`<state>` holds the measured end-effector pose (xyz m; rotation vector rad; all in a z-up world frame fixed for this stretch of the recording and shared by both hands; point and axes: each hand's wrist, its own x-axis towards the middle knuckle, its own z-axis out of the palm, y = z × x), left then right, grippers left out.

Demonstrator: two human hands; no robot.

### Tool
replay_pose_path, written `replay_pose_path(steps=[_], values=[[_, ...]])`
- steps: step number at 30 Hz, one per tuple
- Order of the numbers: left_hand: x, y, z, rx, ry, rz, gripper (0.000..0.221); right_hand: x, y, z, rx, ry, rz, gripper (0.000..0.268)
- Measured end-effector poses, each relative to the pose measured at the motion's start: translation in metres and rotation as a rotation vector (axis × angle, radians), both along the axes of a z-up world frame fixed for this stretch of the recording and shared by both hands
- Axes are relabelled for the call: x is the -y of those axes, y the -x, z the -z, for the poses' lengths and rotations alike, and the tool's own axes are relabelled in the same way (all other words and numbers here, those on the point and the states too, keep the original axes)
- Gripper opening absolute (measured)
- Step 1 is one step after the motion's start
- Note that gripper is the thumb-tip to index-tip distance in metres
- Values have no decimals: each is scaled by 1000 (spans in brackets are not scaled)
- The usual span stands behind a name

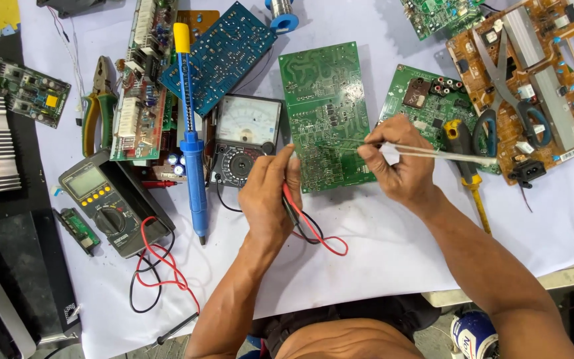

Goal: Inspecting and testing a circuit board using a multimeter and tweezers to diagnose faults.

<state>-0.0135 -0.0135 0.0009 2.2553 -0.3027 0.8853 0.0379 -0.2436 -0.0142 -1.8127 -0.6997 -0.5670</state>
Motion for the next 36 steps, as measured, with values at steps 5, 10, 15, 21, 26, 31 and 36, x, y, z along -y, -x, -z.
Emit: replay_pose_path(steps=[5, 10, 15, 21, 26, 31, 36], values=[[-3, -3, 6, -77, -228, -14, 21, 5, -8, -7, -100, -40, -112, 20], [3, 2, 23, -91, -455, -17, 33, -18, -3, -9, 35, 4, -115, 23], [-1, -3, 2, -71, -270, 112, 51, -6, 1, -8, -84, -64, -201, 17], [0, -2, 31, -48, -315, 185, 18, -33, 12, -19, -263, -76, -290, 22], [1, 0, 18, -73, -362, 42, 36, -26, 2, -11, -103, -17, -182, 9], [-1, 0, 20, -118, -447, -46, 31, -26, -2, -5, -48, 56, -99, 10], [-11, 3, 26, -224, -423, 5, 43, -28, 0, -16, -81, 89, -184, 7]])
